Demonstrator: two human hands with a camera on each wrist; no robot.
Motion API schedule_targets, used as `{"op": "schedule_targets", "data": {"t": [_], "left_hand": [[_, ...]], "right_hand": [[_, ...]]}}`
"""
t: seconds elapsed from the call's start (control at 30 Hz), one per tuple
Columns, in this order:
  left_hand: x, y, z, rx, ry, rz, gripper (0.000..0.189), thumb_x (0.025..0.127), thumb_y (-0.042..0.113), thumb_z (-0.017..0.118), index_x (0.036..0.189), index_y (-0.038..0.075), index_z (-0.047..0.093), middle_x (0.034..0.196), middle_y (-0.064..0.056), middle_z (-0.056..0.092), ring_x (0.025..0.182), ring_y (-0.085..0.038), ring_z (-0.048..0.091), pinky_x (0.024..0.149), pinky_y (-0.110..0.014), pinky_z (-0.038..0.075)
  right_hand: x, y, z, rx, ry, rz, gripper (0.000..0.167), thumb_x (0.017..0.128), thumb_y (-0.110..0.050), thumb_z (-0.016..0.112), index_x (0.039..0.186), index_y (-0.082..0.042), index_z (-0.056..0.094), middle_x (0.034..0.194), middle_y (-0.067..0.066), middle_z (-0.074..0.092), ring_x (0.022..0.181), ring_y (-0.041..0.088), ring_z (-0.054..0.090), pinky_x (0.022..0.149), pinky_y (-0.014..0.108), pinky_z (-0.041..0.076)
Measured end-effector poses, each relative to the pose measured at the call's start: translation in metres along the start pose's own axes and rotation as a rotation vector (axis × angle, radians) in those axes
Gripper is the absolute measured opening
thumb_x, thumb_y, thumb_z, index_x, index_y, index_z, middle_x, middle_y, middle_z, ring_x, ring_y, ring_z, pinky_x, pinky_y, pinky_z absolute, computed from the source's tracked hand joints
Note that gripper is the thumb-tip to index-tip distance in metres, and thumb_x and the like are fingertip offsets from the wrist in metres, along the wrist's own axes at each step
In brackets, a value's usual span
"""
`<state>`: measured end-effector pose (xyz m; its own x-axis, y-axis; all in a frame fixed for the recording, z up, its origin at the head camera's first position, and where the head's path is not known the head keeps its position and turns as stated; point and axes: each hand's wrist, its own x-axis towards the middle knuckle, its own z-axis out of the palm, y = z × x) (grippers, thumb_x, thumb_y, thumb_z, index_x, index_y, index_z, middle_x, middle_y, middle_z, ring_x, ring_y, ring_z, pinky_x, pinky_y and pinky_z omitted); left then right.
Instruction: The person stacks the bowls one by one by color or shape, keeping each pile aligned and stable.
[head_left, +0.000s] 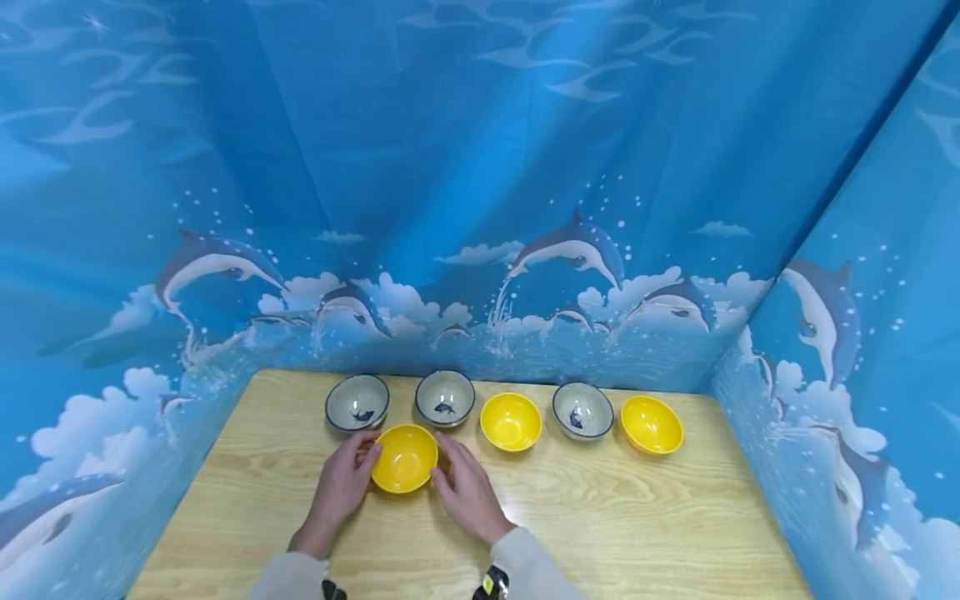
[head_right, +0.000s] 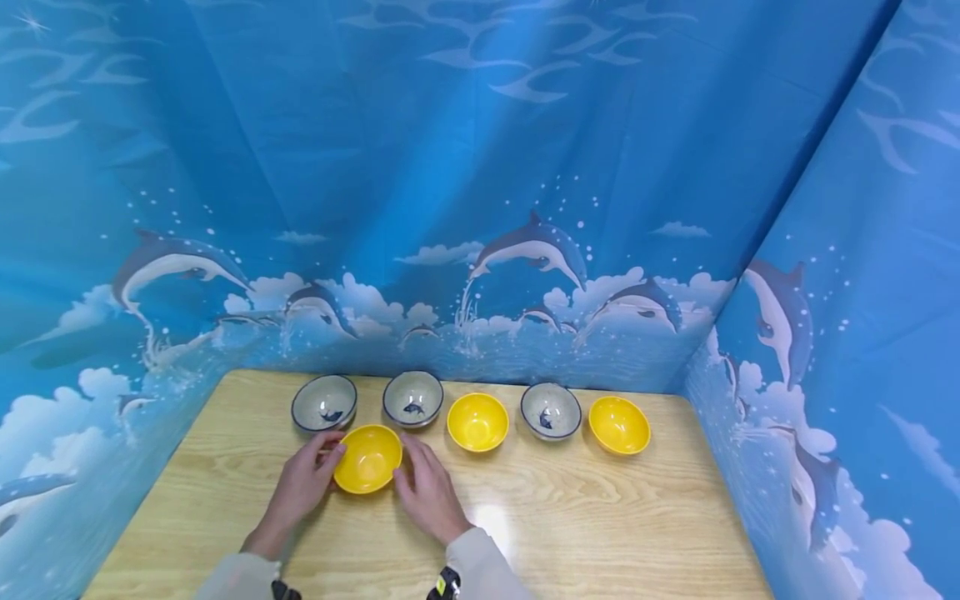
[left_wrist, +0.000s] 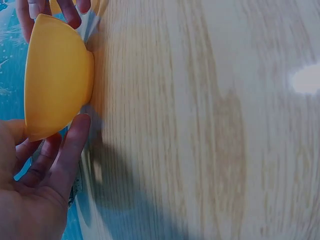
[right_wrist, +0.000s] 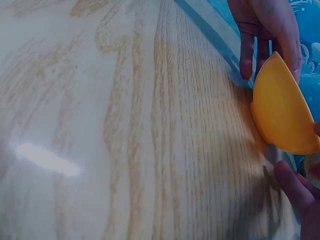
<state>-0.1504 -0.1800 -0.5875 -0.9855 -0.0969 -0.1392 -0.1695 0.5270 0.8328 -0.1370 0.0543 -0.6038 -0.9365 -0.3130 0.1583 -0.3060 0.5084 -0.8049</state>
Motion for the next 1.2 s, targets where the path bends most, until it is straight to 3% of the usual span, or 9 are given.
{"op": "schedule_targets", "data": {"t": [0.13, 0.4, 0.67, 1.0, 1.2], "left_hand": [[-0.002, 0.000, 0.000, -0.025, 0.002, 0.004, 0.035, 0.115, 0.017, 0.056, 0.148, 0.006, 0.060, 0.137, -0.022, 0.067, 0.112, -0.034, 0.071, 0.067, -0.026, 0.066], [-0.005, -0.003, 0.000, -0.061, 0.032, 0.038, 0.033, 0.116, 0.015, 0.053, 0.145, 0.004, 0.062, 0.136, -0.024, 0.068, 0.112, -0.037, 0.073, 0.065, -0.025, 0.066], [-0.011, -0.003, 0.001, -0.097, 0.026, 0.012, 0.034, 0.116, 0.015, 0.054, 0.147, 0.004, 0.062, 0.137, -0.024, 0.068, 0.101, -0.029, 0.075, 0.063, -0.026, 0.065], [-0.024, -0.005, -0.001, -0.121, 0.035, -0.019, 0.032, 0.115, 0.016, 0.057, 0.145, 0.006, 0.064, 0.135, -0.023, 0.069, 0.106, -0.030, 0.074, 0.064, -0.027, 0.066], [-0.030, -0.007, -0.001, -0.117, 0.022, -0.061, 0.034, 0.116, 0.019, 0.055, 0.146, 0.005, 0.062, 0.138, -0.024, 0.068, 0.111, -0.032, 0.074, 0.065, -0.028, 0.067]], "right_hand": [[0.001, 0.000, 0.001, 0.006, -0.005, -0.020, 0.057, 0.111, -0.015, 0.061, 0.164, -0.005, 0.044, 0.165, 0.012, 0.054, 0.143, 0.029, 0.060, 0.114, 0.039, 0.059], [0.002, -0.002, 0.005, 0.101, -0.023, 0.005, 0.054, 0.110, -0.010, 0.061, 0.161, 0.000, 0.047, 0.154, 0.014, 0.063, 0.119, 0.021, 0.068, 0.098, 0.026, 0.063], [-0.002, -0.003, 0.008, 0.223, -0.011, 0.066, 0.057, 0.108, -0.008, 0.063, 0.162, -0.001, 0.047, 0.157, 0.017, 0.060, 0.123, 0.024, 0.070, 0.105, 0.028, 0.062], [-0.013, -0.004, 0.011, 0.321, -0.031, 0.111, 0.059, 0.107, -0.011, 0.066, 0.162, -0.004, 0.047, 0.159, 0.016, 0.057, 0.129, 0.030, 0.067, 0.105, 0.023, 0.060], [-0.018, -0.006, 0.012, 0.335, -0.034, 0.112, 0.058, 0.106, -0.010, 0.067, 0.160, -0.003, 0.049, 0.156, 0.018, 0.059, 0.125, 0.027, 0.069, 0.102, 0.020, 0.061]]}}
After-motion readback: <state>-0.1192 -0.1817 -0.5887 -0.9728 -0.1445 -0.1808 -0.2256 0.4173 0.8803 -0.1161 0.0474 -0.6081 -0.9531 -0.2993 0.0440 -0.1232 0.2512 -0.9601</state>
